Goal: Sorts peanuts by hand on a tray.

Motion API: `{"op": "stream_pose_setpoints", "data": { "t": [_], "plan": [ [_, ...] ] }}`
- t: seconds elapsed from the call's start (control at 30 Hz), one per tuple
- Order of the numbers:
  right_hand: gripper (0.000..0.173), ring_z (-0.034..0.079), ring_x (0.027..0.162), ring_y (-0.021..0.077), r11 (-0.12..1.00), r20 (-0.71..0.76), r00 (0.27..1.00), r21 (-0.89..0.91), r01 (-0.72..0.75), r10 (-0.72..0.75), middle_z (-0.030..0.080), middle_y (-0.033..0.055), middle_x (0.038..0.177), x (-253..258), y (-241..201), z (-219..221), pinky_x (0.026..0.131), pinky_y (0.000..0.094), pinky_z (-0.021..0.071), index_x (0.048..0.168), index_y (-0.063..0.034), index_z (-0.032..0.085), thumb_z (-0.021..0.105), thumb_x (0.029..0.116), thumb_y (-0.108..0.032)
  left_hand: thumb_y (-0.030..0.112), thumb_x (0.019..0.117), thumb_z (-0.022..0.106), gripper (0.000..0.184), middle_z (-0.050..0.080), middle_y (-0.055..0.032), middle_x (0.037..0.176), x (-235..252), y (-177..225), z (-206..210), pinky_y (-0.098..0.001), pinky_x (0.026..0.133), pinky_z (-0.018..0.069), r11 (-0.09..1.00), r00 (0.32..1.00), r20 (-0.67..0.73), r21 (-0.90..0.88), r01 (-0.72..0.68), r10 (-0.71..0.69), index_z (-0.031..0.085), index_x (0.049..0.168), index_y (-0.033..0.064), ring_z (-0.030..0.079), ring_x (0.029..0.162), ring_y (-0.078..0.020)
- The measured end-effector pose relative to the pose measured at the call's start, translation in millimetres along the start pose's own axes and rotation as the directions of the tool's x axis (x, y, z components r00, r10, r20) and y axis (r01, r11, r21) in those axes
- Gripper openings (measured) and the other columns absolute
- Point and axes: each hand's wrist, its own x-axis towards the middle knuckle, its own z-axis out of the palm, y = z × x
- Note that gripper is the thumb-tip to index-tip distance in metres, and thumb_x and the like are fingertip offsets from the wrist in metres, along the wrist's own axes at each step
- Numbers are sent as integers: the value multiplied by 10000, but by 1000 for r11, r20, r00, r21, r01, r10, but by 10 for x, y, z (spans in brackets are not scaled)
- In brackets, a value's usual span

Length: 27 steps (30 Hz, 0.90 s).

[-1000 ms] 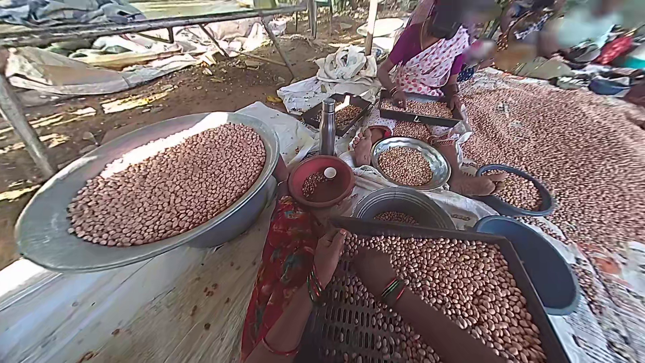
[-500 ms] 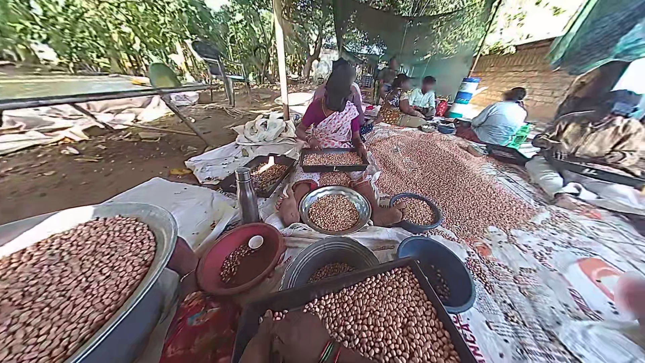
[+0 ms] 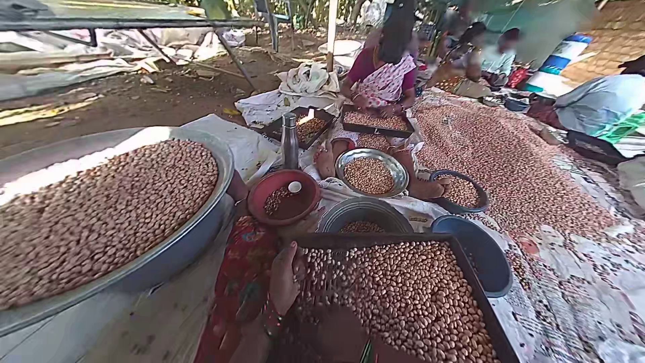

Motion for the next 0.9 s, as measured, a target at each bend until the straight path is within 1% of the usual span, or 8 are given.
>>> {"op": "stream_pose_setpoints", "data": {
  "t": [0.2, 0.3, 0.4, 0.57, 0.63, 0.73, 0.83, 0.9],
  "plan": [
    [364, 581, 1310, 430, 969, -167, 955, 20, -247, 247, 620, 266, 1378, 534, 368, -755, 1102, 547, 442, 1373, 49, 606, 456, 1052, -39, 145, 1093, 188, 505, 441, 132, 453, 5, 57, -45, -122, 389, 353, 967, 986, -52, -194, -166, 159, 552, 743, 170, 394, 363, 43],
    [407, 497, 1391, 429, 951, 14, 951, -35, -307, 308, 533, 237, 1487, 795, 323, -756, 1112, 581, 415, 1478, -25, 516, 415, 1086, -68, 149, 1088, 174, 504, 442, 131, 461, 6, 58, -57, -120, 391, 353, 960, 983, -63, -212, -184, 175, 554, 758, 164, 393, 366, 43],
    [398, 459, 1389, 514, 997, 34, 997, -38, -67, 69, 491, 270, 1523, 686, 100, -251, 1081, 704, 367, 1411, -14, 600, 529, 1020, -48, 138, 1083, 181, 493, 434, 135, 473, 3, 49, -67, -112, 407, 346, 958, 980, -36, -204, -201, 198, 555, 762, 160, 386, 380, 49],
    [332, 666, 1150, 493, 962, -46, 963, 57, 267, -265, 695, 254, 1258, -29, -39, 37, 899, 659, 542, 1141, -48, 770, 633, 879, 104, 125, 1077, 202, 474, 436, 136, 474, 21, 47, -66, -119, 413, 353, 970, 989, 19, -197, -142, 148, 588, 802, 132, 393, 385, 44],
    [322, 673, 1135, 482, 984, 143, 977, 103, 143, -157, 708, 262, 1209, -267, 102, -244, 935, 643, 526, 1182, -16, 750, 580, 933, 97, 117, 1085, 224, 455, 423, 134, 479, 17, 62, -56, -124, 412, 351, 988, 996, 40, -140, -69, 75, 595, 820, 112, 382, 388, 41],
    [303, 649, 1111, 519, 998, 641, 767, 52, -27, -13, 676, 319, 1192, -560, 221, -578, 958, 669, 473, 1299, 38, 661, 481, 1065, -32, 114, 1101, 294, 356, 393, 118, 507, 24, 77, -57, -126, 420, 332, 996, 990, 108, 11, 87, -88, 586, 904, 60, 352, 404, 31],
    [289, 673, 1031, 507, 1000, 782, 623, 1, -31, 19, 700, 304, 1093, -845, 291, -499, 889, 675, 487, 1261, 10, 677, 500, 1066, -109, 184, 1122, 382, 249, 490, 50, 611, 23, 141, -10, -129, 436, 353, 929, 936, 101, 199, 312, -337, 558, 1018, 41, 418, 452, 3],
    [329, 658, 1127, 487, 990, 804, 577, -109, -95, 144, 697, 274, 1196, -858, 274, -474, 939, 672, 479, 1338, -65, 669, 493, 1069, -139, 234, 1121, 413, 236, 556, 16, 735, 25, 176, 21, -137, 457, 380, 864, 889, 75, 284, 415, -452, 552, 1075, 49, 478, 514, -15]
  ]
}}
